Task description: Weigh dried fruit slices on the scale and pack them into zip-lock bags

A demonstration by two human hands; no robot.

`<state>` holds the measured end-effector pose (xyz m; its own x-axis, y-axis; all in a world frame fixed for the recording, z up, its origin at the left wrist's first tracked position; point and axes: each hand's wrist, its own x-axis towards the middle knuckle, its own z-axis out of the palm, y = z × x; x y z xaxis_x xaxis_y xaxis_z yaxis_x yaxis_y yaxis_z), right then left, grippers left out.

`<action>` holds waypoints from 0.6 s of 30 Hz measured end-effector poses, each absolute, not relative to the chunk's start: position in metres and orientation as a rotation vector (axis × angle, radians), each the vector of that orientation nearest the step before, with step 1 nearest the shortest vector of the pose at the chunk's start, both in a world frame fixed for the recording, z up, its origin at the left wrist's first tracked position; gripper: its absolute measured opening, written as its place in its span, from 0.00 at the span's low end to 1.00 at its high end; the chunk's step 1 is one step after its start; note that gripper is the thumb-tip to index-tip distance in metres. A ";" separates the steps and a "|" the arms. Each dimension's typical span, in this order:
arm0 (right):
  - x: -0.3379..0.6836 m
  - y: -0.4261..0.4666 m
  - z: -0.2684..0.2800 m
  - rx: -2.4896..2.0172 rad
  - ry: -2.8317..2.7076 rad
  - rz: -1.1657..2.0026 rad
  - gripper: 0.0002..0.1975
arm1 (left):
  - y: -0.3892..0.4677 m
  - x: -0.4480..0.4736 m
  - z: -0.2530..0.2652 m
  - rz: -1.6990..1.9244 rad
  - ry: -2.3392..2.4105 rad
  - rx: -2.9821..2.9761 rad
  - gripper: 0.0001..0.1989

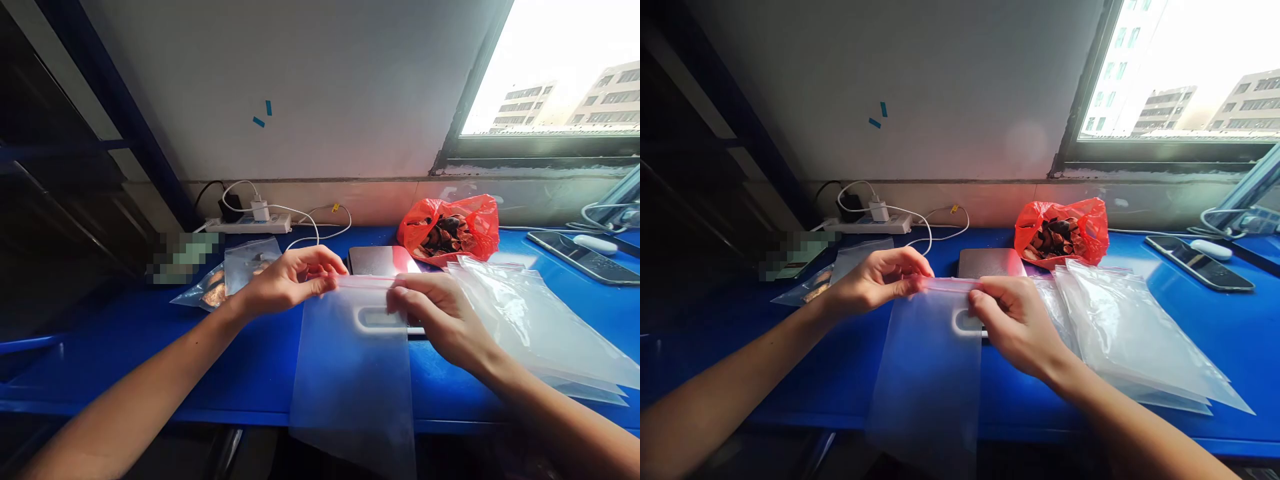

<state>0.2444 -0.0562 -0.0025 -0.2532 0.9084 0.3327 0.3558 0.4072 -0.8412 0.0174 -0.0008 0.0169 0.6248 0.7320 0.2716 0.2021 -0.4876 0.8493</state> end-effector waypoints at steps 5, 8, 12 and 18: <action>0.245 -0.055 -0.005 -1.143 -1.774 0.706 0.15 | 0.002 0.015 0.019 0.778 0.764 1.983 0.10; 0.247 -0.054 -0.007 -1.167 -1.742 0.660 0.15 | 0.009 0.010 0.018 0.748 0.804 1.920 0.10; 0.248 -0.054 -0.008 -1.154 -1.768 0.620 0.15 | 0.017 0.005 0.018 0.782 0.818 1.856 0.08; 0.248 -0.054 -0.009 -1.163 -1.748 0.495 0.15 | 0.018 0.004 0.022 0.619 0.893 1.947 0.08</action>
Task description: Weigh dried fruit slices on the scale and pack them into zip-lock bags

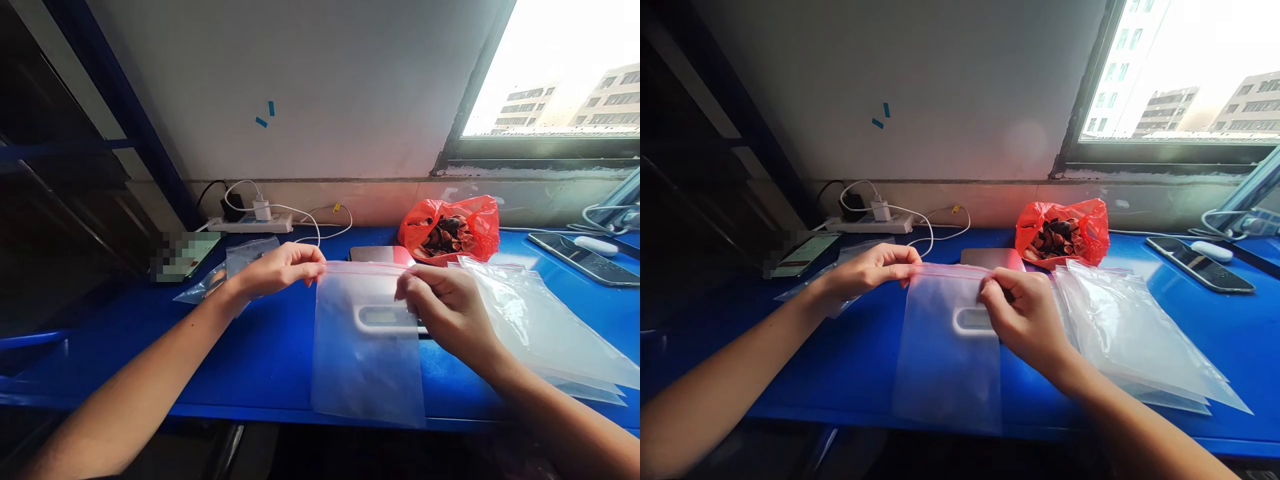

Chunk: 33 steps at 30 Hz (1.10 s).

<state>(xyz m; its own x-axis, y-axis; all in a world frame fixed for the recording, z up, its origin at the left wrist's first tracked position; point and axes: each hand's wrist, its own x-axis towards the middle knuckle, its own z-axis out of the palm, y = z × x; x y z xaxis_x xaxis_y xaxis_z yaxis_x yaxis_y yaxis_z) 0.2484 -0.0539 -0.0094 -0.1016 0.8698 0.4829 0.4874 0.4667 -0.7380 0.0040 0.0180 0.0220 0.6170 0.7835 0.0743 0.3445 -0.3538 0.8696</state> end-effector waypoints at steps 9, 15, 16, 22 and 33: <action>0.246 -0.049 -0.009 -1.084 -1.777 -0.058 0.13 | 0.003 0.010 0.024 0.616 0.964 2.261 0.11; 0.237 -0.051 -0.019 -1.068 -2.139 -0.086 0.05 | -0.019 0.031 0.006 0.679 0.932 2.705 0.08; 0.235 -0.051 -0.021 -1.068 -2.168 -0.033 0.05 | -0.021 0.033 0.003 0.697 0.906 2.749 0.08; 0.232 -0.047 -0.032 -1.033 -2.174 0.047 0.04 | -0.026 0.038 -0.007 0.807 0.858 2.849 0.05; 0.227 -0.047 -0.038 -0.994 -2.184 -0.021 0.04 | -0.029 0.038 -0.006 0.703 0.833 3.150 0.09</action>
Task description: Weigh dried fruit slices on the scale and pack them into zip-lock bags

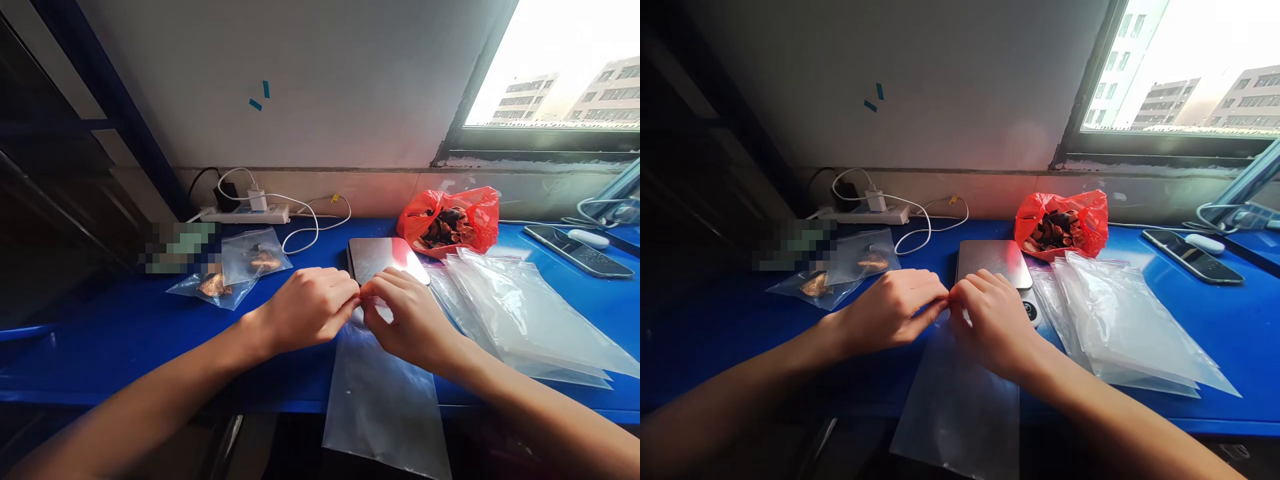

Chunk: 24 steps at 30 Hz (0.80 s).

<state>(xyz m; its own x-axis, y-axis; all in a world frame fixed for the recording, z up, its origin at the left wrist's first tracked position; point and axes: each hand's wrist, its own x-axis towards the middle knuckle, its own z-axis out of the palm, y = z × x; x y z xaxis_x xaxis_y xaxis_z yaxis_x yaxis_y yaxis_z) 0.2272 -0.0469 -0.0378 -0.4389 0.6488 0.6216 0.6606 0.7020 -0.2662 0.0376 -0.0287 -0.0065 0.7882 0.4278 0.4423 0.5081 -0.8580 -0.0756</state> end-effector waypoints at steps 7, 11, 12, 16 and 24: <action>0.228 -0.043 -0.037 -0.972 -2.163 0.010 0.04 | -0.028 0.029 0.009 -0.517 -0.557 -2.751 0.10; 0.232 -0.040 -0.032 -0.983 -2.101 0.023 0.04 | -0.029 0.023 0.019 -0.575 -0.585 -2.747 0.11; 0.233 -0.040 -0.030 -0.991 -2.081 0.009 0.04 | -0.029 0.022 0.021 -0.592 -0.595 -2.746 0.11; 0.236 -0.042 -0.021 -1.039 -1.992 -0.113 0.05 | -0.029 0.016 0.028 -0.668 -0.588 -2.722 0.09; 0.244 -0.043 -0.009 -1.107 -1.868 -0.167 0.04 | -0.032 0.004 0.042 -0.846 -0.569 -2.704 0.06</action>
